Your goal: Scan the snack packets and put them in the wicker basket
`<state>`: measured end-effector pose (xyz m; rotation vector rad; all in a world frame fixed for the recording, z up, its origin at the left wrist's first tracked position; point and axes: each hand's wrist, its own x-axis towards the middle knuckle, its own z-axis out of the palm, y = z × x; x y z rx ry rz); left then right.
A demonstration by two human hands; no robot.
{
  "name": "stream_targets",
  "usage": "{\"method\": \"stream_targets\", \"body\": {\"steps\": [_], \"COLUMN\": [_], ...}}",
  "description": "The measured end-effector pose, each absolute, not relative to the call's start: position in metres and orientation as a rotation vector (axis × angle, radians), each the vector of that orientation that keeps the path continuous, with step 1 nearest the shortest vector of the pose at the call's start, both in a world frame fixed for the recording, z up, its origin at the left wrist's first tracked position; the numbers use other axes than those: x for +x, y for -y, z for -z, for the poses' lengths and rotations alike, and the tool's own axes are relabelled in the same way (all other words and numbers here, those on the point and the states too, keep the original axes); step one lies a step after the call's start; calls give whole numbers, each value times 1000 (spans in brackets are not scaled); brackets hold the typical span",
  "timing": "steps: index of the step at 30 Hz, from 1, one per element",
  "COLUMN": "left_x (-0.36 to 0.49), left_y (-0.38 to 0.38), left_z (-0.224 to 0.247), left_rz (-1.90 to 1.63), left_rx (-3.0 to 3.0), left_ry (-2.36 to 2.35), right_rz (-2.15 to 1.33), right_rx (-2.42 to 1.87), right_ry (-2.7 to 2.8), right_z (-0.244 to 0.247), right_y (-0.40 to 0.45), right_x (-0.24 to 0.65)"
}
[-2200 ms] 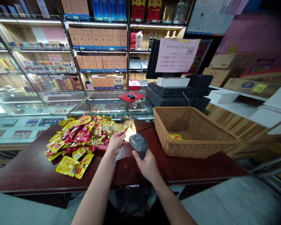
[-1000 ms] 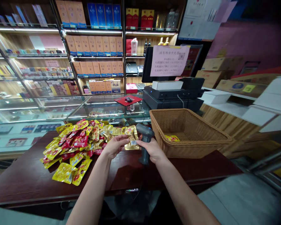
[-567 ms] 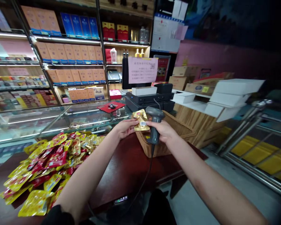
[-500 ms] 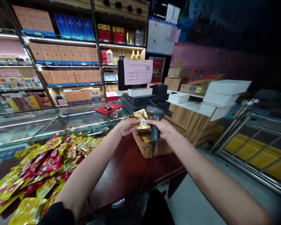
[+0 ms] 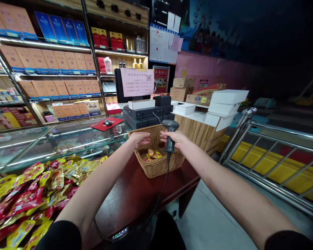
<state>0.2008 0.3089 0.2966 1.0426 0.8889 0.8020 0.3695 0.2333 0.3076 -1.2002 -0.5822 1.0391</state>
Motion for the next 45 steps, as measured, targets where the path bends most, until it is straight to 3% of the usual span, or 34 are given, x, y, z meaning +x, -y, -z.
{"method": "stream_targets", "body": {"steps": [9, 19, 37, 41, 45], "left_x": [159, 19, -142, -152, -154], "left_y": [-301, -279, -158, -134, -111], "left_z": [-303, -296, -210, -182, -163], "left_rz": [-871, -1052, -1363, -1209, -698], "left_rx": [1023, 999, 1261, 1553, 1836], "left_ry": [-874, -926, -1504, -1960, -2522], "right_rz": [-1178, -1410, -1779, -1783, -1732], "right_rx": [-1110, -997, -886, -920, -930], "right_ry": [658, 863, 1039, 1093, 1168], "right_z": [-313, -314, -238, -215, -199], "right_y": [-231, -221, -161, -149, -141], "right_x": [315, 210, 88, 79, 74]}}
